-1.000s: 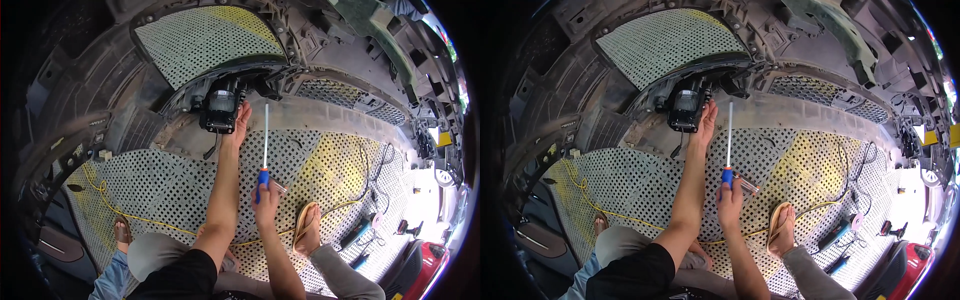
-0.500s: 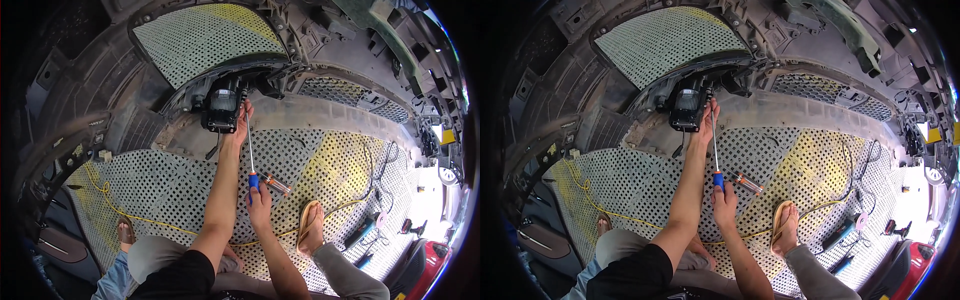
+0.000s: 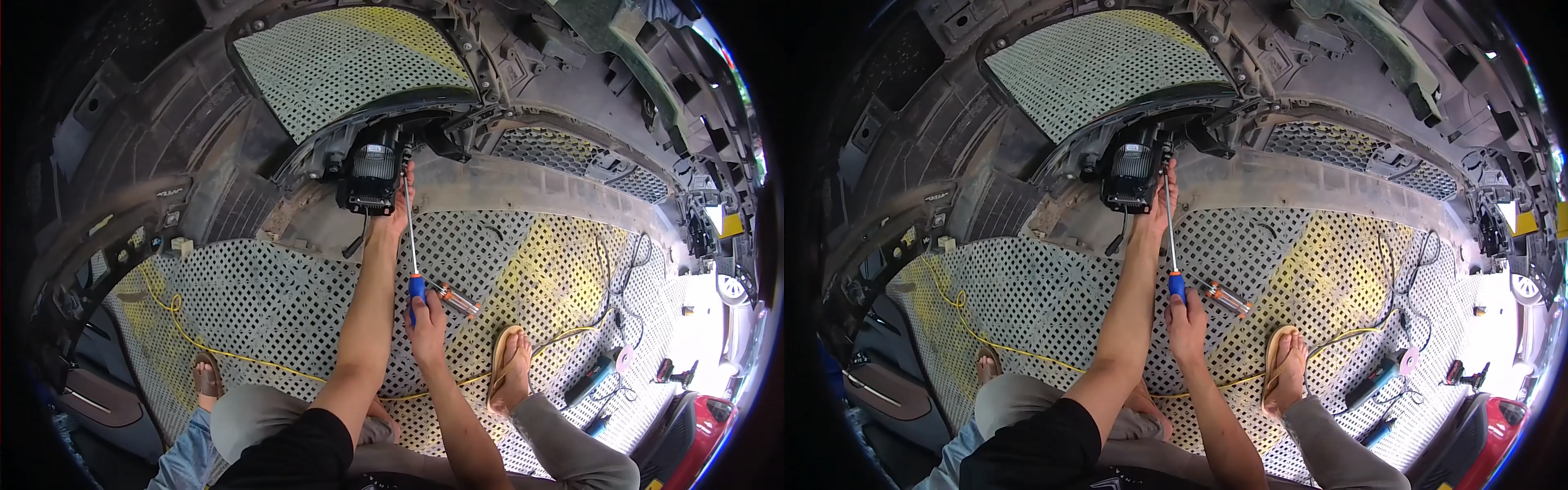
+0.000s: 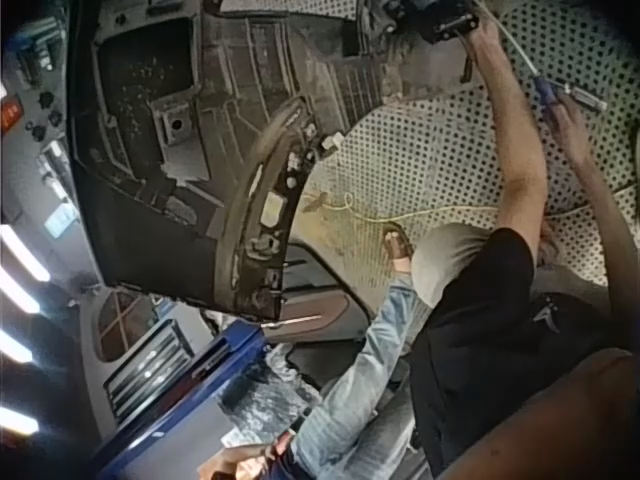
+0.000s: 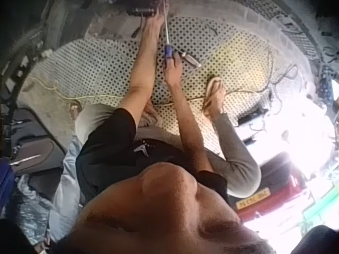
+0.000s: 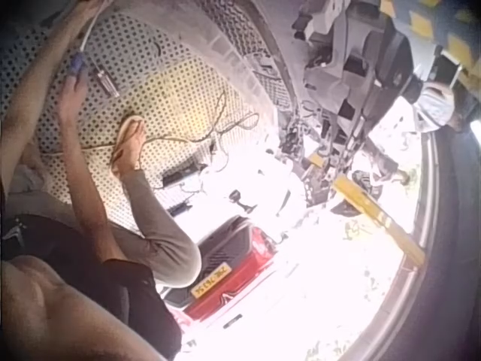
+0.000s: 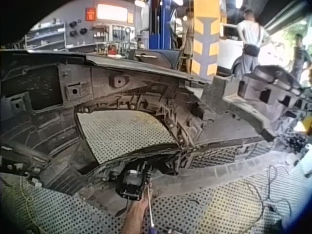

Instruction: Replacing and screwing components onto a car bumper.

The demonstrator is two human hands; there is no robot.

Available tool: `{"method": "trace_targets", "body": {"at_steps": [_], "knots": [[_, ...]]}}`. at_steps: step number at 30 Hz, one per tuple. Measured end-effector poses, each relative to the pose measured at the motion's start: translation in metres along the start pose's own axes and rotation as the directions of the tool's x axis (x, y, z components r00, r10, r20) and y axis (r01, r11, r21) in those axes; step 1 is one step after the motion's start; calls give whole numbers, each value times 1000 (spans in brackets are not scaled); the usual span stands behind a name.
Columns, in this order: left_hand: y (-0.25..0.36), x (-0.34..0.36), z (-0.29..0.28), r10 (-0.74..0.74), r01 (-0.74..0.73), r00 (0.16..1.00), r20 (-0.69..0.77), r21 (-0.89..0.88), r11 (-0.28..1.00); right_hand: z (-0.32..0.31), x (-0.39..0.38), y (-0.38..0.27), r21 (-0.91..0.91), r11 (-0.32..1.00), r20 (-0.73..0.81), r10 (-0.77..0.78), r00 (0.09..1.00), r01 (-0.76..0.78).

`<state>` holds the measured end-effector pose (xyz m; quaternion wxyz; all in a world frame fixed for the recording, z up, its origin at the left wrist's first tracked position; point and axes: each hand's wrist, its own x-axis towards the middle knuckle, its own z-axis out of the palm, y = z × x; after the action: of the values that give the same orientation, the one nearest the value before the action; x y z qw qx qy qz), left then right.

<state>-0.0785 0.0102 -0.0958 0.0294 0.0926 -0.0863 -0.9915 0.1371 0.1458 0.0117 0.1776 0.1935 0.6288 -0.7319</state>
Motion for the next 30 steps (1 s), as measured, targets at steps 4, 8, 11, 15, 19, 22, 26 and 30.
{"method": "trace_targets", "body": {"at_steps": [4,8,11,15,19,22,26,30], "knots": [[-1,2,-1,23,-23,1000,9,73,997,6,-4,-5,9,1000,10,-10,1000,10],[-1,-1,2,36,-35,999,-1,128,991,24,-9,-6,264,959,17,103,995,-104],[8,-6,8,-22,29,999,-40,178,984,36,-10,-4,364,922,11,139,990,-133],[22,-19,8,-130,133,991,-24,196,972,46,-12,-1,476,865,31,161,986,-156],[21,-67,-4,-214,396,918,-334,810,432,51,-14,-4,557,804,95,185,978,-206],[35,-129,6,-305,65,931,-201,913,-403,53,-16,-15,588,764,148,221,964,-266],[92,-173,102,-400,-139,779,-482,490,-861,54,-21,-31,617,690,315,225,922,-379],[109,-183,236,-407,-190,827,-389,489,-852,57,-22,-35,584,748,239,213,947,-315]]}}
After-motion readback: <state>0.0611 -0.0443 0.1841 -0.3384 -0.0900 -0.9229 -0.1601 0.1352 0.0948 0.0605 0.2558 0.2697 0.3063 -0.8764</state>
